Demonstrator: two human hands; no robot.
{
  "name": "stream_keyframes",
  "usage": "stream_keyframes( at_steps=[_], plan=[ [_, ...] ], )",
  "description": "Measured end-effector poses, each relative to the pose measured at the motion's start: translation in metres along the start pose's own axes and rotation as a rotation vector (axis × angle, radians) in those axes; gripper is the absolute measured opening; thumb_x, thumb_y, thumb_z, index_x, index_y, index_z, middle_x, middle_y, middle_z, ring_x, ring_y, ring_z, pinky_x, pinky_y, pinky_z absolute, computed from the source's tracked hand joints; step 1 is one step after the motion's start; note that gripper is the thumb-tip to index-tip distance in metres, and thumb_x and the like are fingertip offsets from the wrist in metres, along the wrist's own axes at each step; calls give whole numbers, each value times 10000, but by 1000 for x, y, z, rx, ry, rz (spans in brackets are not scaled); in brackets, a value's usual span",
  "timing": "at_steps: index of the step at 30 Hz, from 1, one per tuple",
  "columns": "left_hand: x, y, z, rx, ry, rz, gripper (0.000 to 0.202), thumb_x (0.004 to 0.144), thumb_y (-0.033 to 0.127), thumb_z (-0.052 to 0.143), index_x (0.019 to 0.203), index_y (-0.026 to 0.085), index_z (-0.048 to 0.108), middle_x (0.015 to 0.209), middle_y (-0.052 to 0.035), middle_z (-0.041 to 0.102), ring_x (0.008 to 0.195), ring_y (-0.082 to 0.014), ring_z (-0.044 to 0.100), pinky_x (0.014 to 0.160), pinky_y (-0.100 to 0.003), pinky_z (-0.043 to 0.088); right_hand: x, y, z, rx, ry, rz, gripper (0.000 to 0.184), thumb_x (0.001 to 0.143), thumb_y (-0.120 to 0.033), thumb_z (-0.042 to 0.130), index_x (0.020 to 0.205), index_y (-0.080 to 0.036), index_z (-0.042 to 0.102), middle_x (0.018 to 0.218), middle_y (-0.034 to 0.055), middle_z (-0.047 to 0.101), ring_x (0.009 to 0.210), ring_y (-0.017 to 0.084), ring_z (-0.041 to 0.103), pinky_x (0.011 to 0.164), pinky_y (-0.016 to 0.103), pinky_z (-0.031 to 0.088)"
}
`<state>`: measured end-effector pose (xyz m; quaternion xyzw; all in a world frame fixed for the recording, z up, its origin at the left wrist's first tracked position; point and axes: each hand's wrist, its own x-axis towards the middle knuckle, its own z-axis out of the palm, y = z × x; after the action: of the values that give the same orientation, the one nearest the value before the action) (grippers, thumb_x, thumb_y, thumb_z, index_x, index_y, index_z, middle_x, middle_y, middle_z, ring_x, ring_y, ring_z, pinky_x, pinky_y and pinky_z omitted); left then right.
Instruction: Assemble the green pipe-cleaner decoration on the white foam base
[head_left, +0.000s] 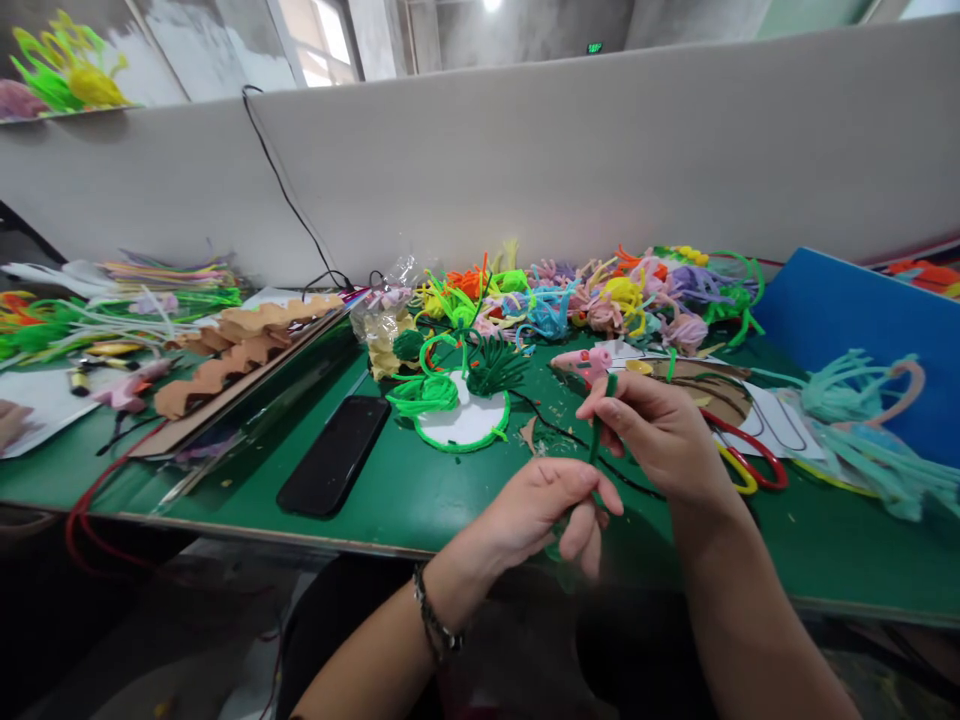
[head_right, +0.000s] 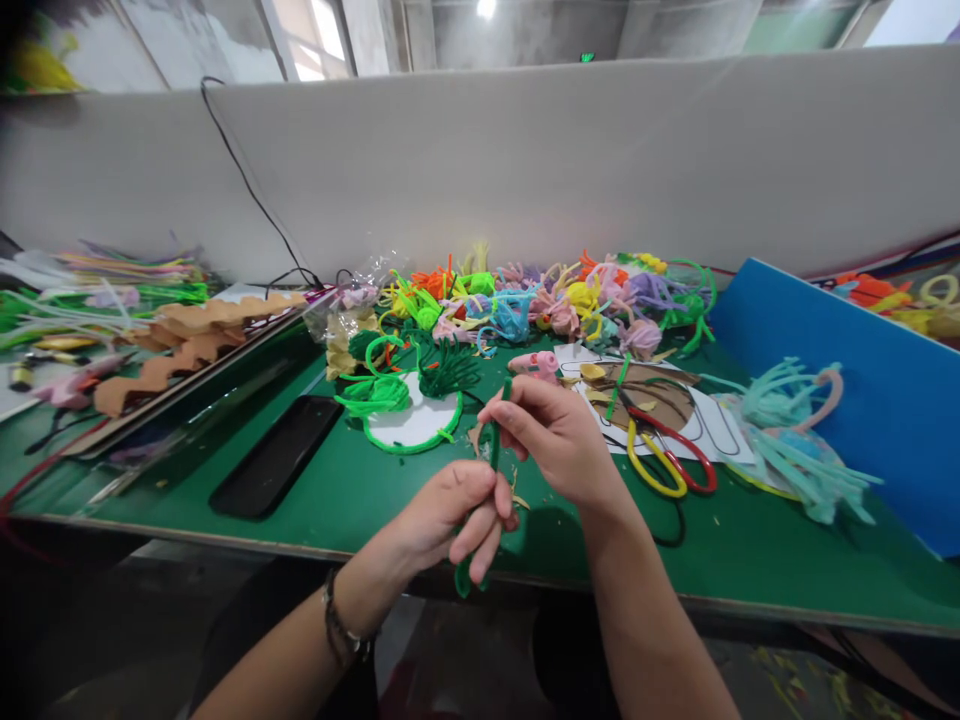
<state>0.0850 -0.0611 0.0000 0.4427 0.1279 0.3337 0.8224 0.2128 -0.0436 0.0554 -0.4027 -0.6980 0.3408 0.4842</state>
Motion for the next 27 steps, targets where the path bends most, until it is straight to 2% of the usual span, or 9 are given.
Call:
stream_keyframes(
  at_steps=[9,12,14,16,18,21,22,24,27],
  plan=[
    [-7,-11,-1,35,85,-8,426,685,550,538,655,126,568,288,69,417,322,-92,491,392,-181,322,0,2,6,-23,-74,36,240,740,-345,531,574,-179,582,451,-39,422,404,61,377,379,199,278],
    [-9,-10,3,95,109,12,456,687,571,513,695,120,580,387,31,508,397,-98,526,471,-207,367,1,3,8,-4,-143,61,244,757,-368,510,629,-178,591,490,-37,443,426,65,397,395,198,296],
    [-8,-6,4,126,193,102,484,674,600,502,710,122,570,480,5,549,469,-99,534,534,-227,383,2,3,10,-3,-218,53,264,763,-382,507,608,-177,567,510,-38,440,453,69,417,431,202,330],
    [-8,-3,3,104,295,190,496,654,629,496,672,135,529,467,30,475,451,-77,461,514,-225,358,3,3,14,-25,-282,4,314,764,-383,513,532,-171,512,545,-28,442,509,77,447,496,210,366],
    [-7,1,1,63,355,207,482,640,630,511,628,149,470,430,78,318,393,-44,314,436,-203,280,3,3,18,-63,-292,-38,343,765,-373,519,496,-166,475,578,-16,452,567,86,465,546,216,380],
    [-9,7,-4,71,363,160,440,635,580,559,640,158,434,459,100,208,387,-22,167,386,-178,148,2,3,16,-121,-234,-18,253,769,-362,509,608,-169,541,601,-11,488,573,93,467,536,216,379],
    [-11,9,-5,90,364,147,419,641,554,571,652,159,433,467,100,208,387,-19,161,382,-175,127,2,4,11,-151,-187,-2,221,770,-365,502,678,-174,567,627,-6,513,578,98,475,535,220,385],
    [-14,14,-8,123,373,144,368,660,500,583,683,160,446,480,99,218,384,-15,159,373,-171,104,3,9,-6,-263,20,17,215,759,-379,500,800,-188,589,730,17,556,633,121,503,567,244,407],
    [-18,23,-11,144,419,199,304,693,443,572,741,159,475,497,97,221,385,-14,151,362,-165,97,4,26,-41,-614,666,58,291,669,-386,586,878,-183,574,861,65,550,769,190,505,662,326,421]
  ],
)
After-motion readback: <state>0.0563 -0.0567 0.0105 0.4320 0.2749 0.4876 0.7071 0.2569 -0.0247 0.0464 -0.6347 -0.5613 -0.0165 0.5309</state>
